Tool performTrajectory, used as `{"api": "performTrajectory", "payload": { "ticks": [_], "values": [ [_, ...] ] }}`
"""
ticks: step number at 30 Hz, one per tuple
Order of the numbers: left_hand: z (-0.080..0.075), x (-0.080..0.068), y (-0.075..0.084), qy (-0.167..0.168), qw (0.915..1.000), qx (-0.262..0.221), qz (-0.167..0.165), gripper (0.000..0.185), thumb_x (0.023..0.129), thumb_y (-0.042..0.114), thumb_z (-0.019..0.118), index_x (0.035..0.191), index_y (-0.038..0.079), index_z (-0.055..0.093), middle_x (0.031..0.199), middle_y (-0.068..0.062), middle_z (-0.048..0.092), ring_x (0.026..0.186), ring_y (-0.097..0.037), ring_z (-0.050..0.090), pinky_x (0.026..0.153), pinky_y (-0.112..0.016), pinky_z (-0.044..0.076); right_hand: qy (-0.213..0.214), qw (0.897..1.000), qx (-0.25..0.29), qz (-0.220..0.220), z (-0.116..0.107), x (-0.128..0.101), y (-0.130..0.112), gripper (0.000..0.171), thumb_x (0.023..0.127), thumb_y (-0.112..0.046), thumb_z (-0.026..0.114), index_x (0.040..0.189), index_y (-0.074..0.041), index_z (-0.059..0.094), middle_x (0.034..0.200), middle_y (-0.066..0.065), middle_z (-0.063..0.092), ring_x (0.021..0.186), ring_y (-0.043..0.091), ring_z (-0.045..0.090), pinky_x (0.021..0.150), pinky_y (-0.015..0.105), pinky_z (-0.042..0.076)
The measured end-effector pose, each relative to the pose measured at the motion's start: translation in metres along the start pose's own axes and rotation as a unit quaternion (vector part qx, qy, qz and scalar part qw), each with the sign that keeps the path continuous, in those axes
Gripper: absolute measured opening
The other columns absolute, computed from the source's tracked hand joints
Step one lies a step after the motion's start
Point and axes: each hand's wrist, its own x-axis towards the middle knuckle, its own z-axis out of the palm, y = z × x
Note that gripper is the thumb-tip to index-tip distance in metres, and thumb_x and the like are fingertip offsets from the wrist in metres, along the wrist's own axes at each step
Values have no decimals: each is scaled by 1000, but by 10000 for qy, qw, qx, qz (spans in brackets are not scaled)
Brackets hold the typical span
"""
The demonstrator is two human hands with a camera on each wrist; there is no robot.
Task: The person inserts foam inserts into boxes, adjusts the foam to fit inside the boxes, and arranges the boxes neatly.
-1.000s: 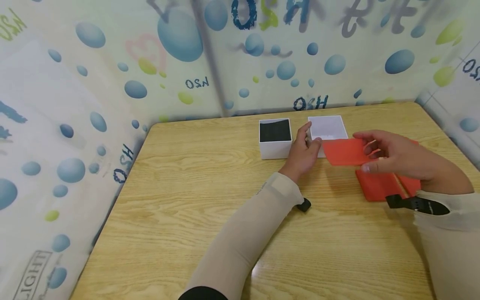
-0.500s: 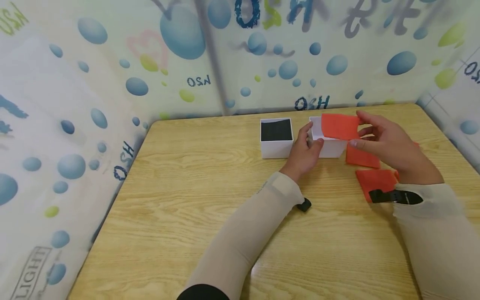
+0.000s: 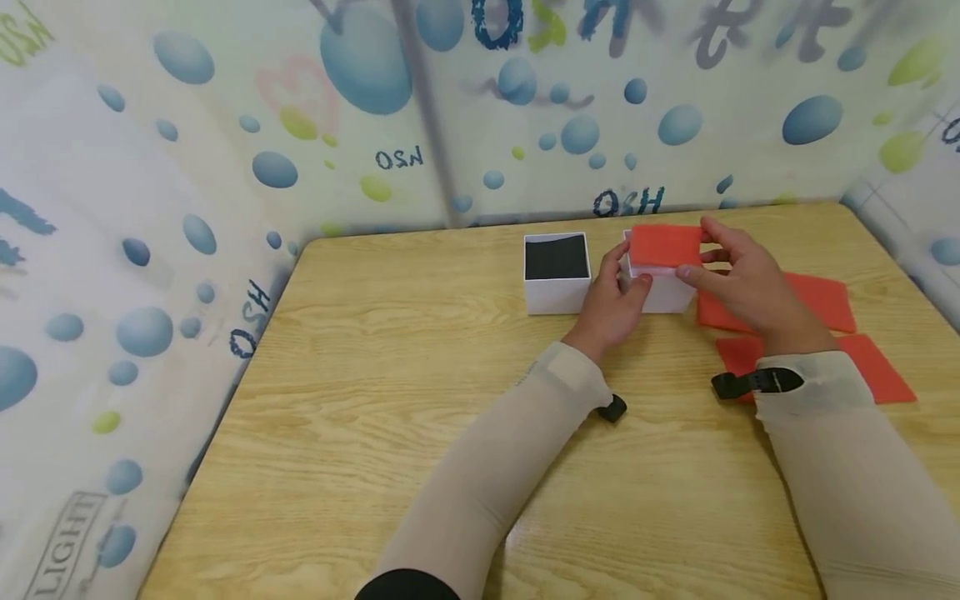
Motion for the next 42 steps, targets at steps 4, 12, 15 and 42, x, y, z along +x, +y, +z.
{"api": "performTrajectory", "payload": {
  "ticks": [4, 12, 15, 42],
  "values": [
    [1, 1, 1, -48, 10000, 41, -8, 59, 109, 46, 53, 162, 46, 27, 167, 5, 40, 149, -21, 47, 120, -46, 42, -44, 9998, -132, 106, 1, 1, 1, 94, 101, -45, 68, 170, -28, 6, 172, 16, 25, 143, 43, 37, 98, 32, 50],
    [1, 0, 0, 15, 10000, 77, -44, 59, 109, 46, 52, 162, 46, 27, 167, 4, 41, 148, -21, 49, 120, -47, 42, -70, 9998, -149, 151, 3, 4, 5, 93, 103, -47, 64, 171, -27, 4, 174, 16, 21, 144, 45, 36, 95, 30, 51],
    [1, -1, 0, 24, 10000, 58, -42, 59, 109, 45, 51, 162, 46, 27, 167, 4, 41, 148, -21, 48, 120, -46, 42, -58, 9998, -125, 127, 3, 4, 6, 91, 104, -45, 64, 171, -26, 5, 173, 17, 22, 143, 44, 37, 83, 13, 45],
    [1, -1, 2, 68, 9998, 127, -125, 60, 109, 47, 52, 162, 46, 26, 167, 7, 40, 149, -21, 48, 120, -48, 43, -101, 9995, -269, 102, 6, 6, 7, 82, 106, -48, 56, 171, -26, 11, 176, 12, 19, 145, 47, 37, 109, 69, 44]
  ]
}}
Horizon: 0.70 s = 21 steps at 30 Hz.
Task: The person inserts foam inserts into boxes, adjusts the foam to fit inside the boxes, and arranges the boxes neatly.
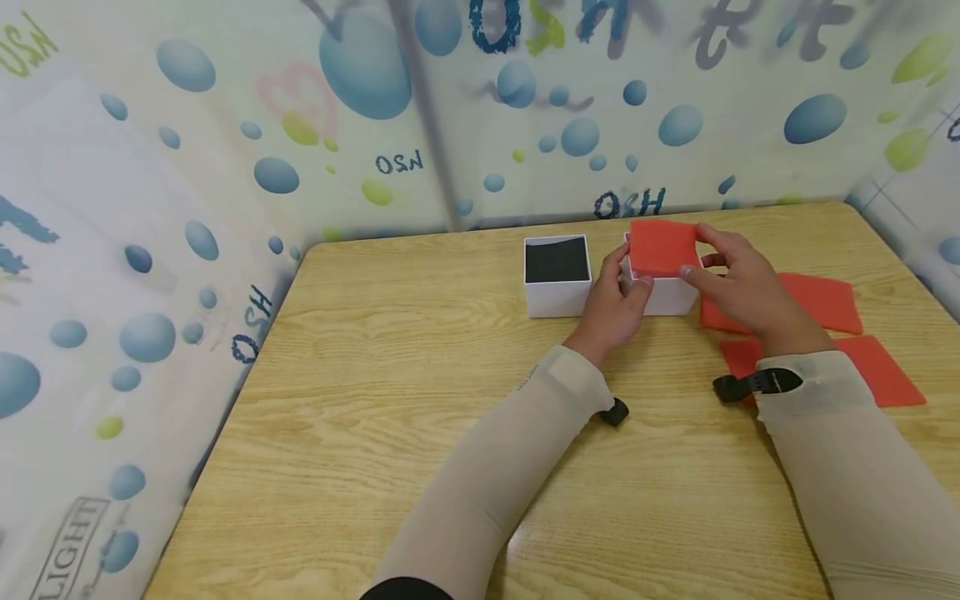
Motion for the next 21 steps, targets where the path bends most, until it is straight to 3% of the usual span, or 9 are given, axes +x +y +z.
{"api": "performTrajectory", "payload": {
  "ticks": [7, 11, 15, 21],
  "values": [
    [0, 0, 1, 8, 10000, -15, -73, 60, 108, 46, 54, 162, 47, 26, 168, 9, 38, 150, -22, 46, 118, -49, 44, 149, 9999, 20, -39, 0, -1, -4, 80, 107, -43, 57, 171, -24, 14, 175, 11, 19, 147, 47, 37, 109, 69, 45],
    [1, 0, 1, 20, 10000, -18, -43, 59, 108, 46, 53, 162, 46, 27, 168, 8, 39, 149, -22, 48, 118, -48, 45, 270, 9991, -62, -309, 1, -2, -11, 77, 107, -31, 58, 171, -19, 17, 175, 15, 17, 152, 48, 30, 114, 72, 37],
    [0, 1, 0, 6, 10000, -28, -2, 59, 108, 45, 53, 162, 45, 27, 168, 7, 39, 149, -23, 48, 117, -47, 46, 324, 9928, -775, -850, 5, -3, -19, 73, 102, -14, 56, 168, -8, 25, 172, 21, 22, 155, 49, 24, 114, 76, 33],
    [0, 1, -2, -38, 10000, 14, 76, 60, 109, 44, 53, 162, 44, 27, 169, 6, 39, 149, -23, 48, 118, -44, 45, 9, 9644, -2116, -1588, 15, -5, -29, 74, 91, -2, 50, 162, 4, 32, 170, 24, 26, 155, 50, 23, 119, 71, 30]
  ]
}}
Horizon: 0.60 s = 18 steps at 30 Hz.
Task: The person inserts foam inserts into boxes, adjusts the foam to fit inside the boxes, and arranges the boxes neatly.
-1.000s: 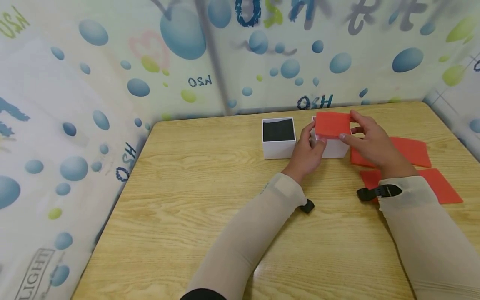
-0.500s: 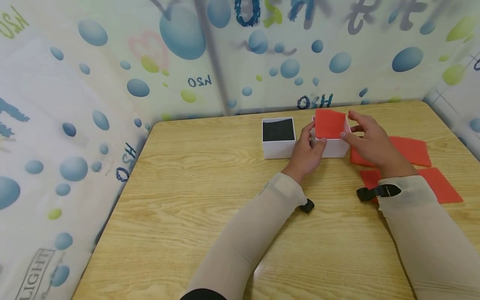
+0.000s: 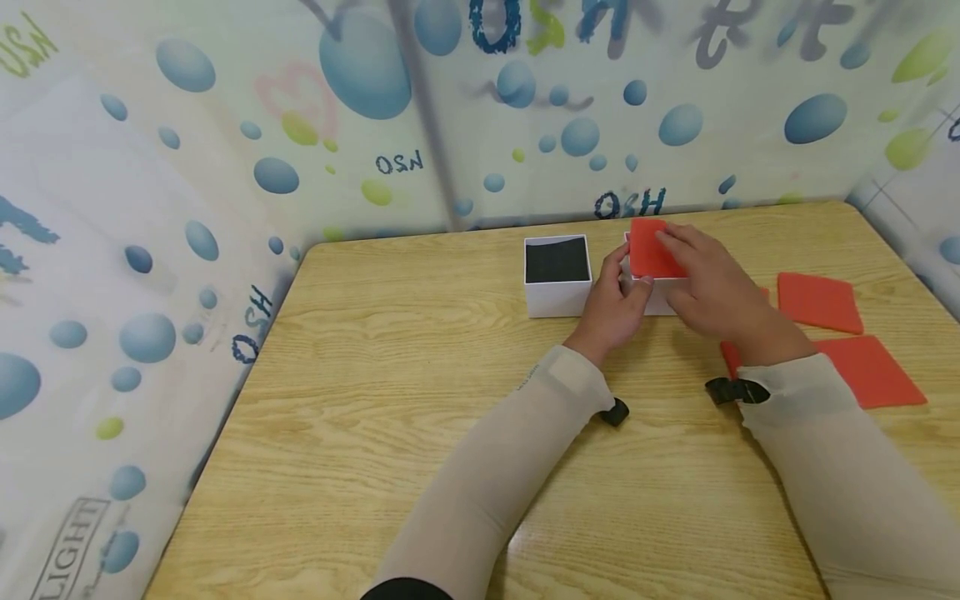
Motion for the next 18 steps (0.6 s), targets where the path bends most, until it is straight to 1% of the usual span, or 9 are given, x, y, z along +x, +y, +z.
{"api": "performTrajectory", "payload": {
  "ticks": [3, 6, 10, 14, 18],
  "values": [
    [-1, 0, 0, -20, 10000, -27, 25, 60, 109, 43, 53, 163, 43, 27, 169, 6, 38, 151, -22, 46, 118, -42, 45, -109, 9985, -494, -205, 4, 1, -6, 75, 90, -4, 52, 161, 5, 33, 170, 25, 28, 156, 48, 24, 122, 69, 25],
    [0, 0, 1, -18, 10000, -45, 25, 60, 109, 42, 53, 163, 42, 28, 169, 4, 38, 151, -23, 46, 118, -41, 44, -121, 9967, -770, -237, 6, 1, -11, 75, 90, -6, 55, 162, 3, 34, 170, 25, 29, 156, 46, 25, 122, 71, 22],
    [0, 0, 1, 21, 10000, -44, -48, 59, 108, 42, 54, 162, 43, 29, 168, 2, 39, 151, -23, 45, 119, -42, 44, -44, 9959, -883, -215, 9, 1, -18, 73, 90, -6, 58, 161, -4, 40, 168, 24, 32, 154, 47, 28, 120, 75, 22],
    [-1, 1, 1, 37, 10000, -35, -74, 59, 107, 43, 55, 161, 43, 31, 168, 5, 40, 152, -22, 43, 120, -44, 43, -87, 9949, -988, -190, 10, 1, -23, 71, 91, -8, 60, 160, -11, 45, 168, 23, 32, 153, 49, 29, 119, 77, 22],
    [-1, 2, 0, 32, 10000, -28, -58, 59, 107, 42, 55, 161, 44, 30, 168, 6, 39, 153, -21, 42, 120, -45, 42, -134, 9937, -1102, -151, 12, 0, -24, 68, 91, -8, 61, 157, -10, 49, 168, 24, 32, 153, 50, 30, 118, 78, 22]
  ]
}}
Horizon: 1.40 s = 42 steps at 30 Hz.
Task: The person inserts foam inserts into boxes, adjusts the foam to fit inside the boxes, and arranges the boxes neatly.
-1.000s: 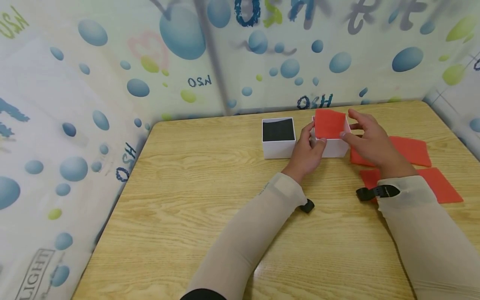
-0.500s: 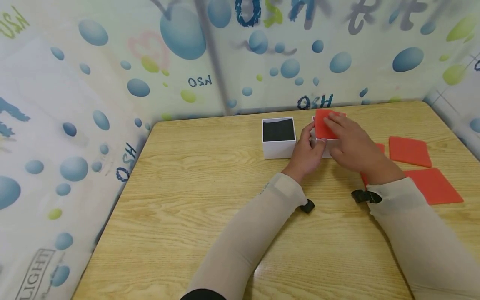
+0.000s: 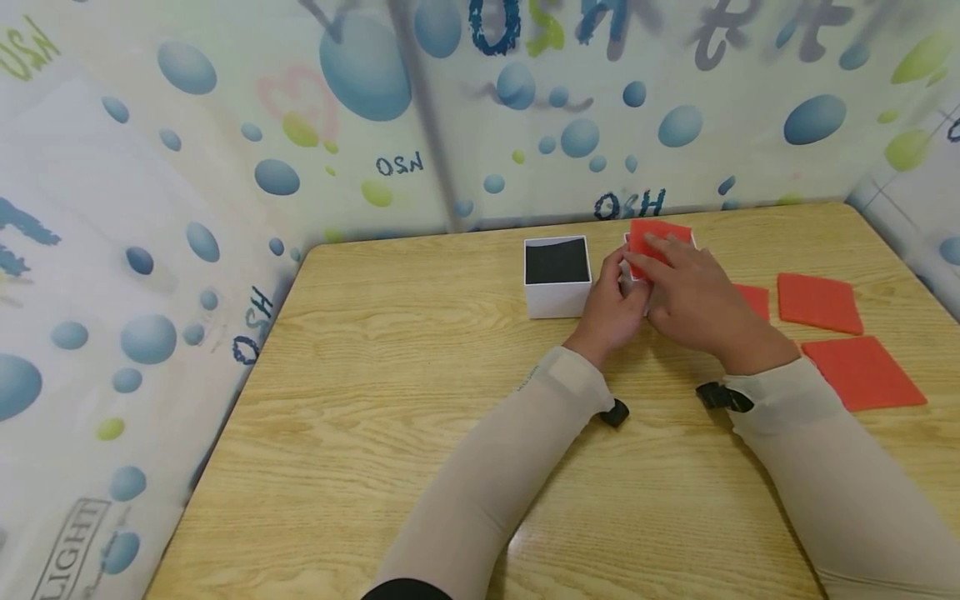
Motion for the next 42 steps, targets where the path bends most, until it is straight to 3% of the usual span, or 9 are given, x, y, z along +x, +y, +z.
{"api": "performTrajectory", "payload": {
  "ticks": [4, 12, 16, 28, 42],
  "values": [
    [1, 0, 0, 29, 10000, 3, -3, 59, 108, 41, 54, 161, 45, 30, 168, 3, 40, 153, -20, 43, 121, -44, 41, -35, 10000, -65, 15, 1, 0, 1, 65, 90, -8, 62, 154, -5, 51, 168, 24, 32, 153, 50, 30, 119, 77, 23],
    [2, -1, 0, 63, 9999, -93, 8, 59, 108, 40, 55, 160, 46, 30, 167, 1, 41, 152, -25, 44, 118, -42, 44, -76, 9998, 59, 162, 1, 1, 5, 81, 88, -10, 66, 163, -1, 35, 169, 24, 30, 155, 48, 27, 118, 78, 22],
    [2, -1, 0, 70, 9999, -97, -25, 58, 108, 40, 55, 160, 47, 30, 167, 2, 41, 151, -25, 45, 117, -42, 45, -164, 9994, 179, 246, 1, 1, 6, 80, 89, -10, 64, 162, 1, 34, 170, 24, 29, 156, 48, 26, 118, 79, 20],
    [1, -2, 2, 56, 9998, -157, -80, 58, 108, 40, 55, 160, 47, 31, 167, 3, 41, 151, -24, 45, 117, -41, 45, -827, 9955, 75, 458, 1, 2, 10, 75, 93, -16, 65, 160, 2, 37, 166, 28, 34, 154, 51, 26, 119, 78, 16],
    [1, -3, 2, 81, 9999, -104, -64, 58, 108, 41, 55, 160, 47, 30, 167, 4, 41, 150, -23, 47, 117, -42, 45, -726, 9963, 178, 428, 3, 3, 8, 66, 90, -13, 70, 152, 1, 50, 157, 30, 47, 148, 54, 36, 120, 76, 20]
  ]
}}
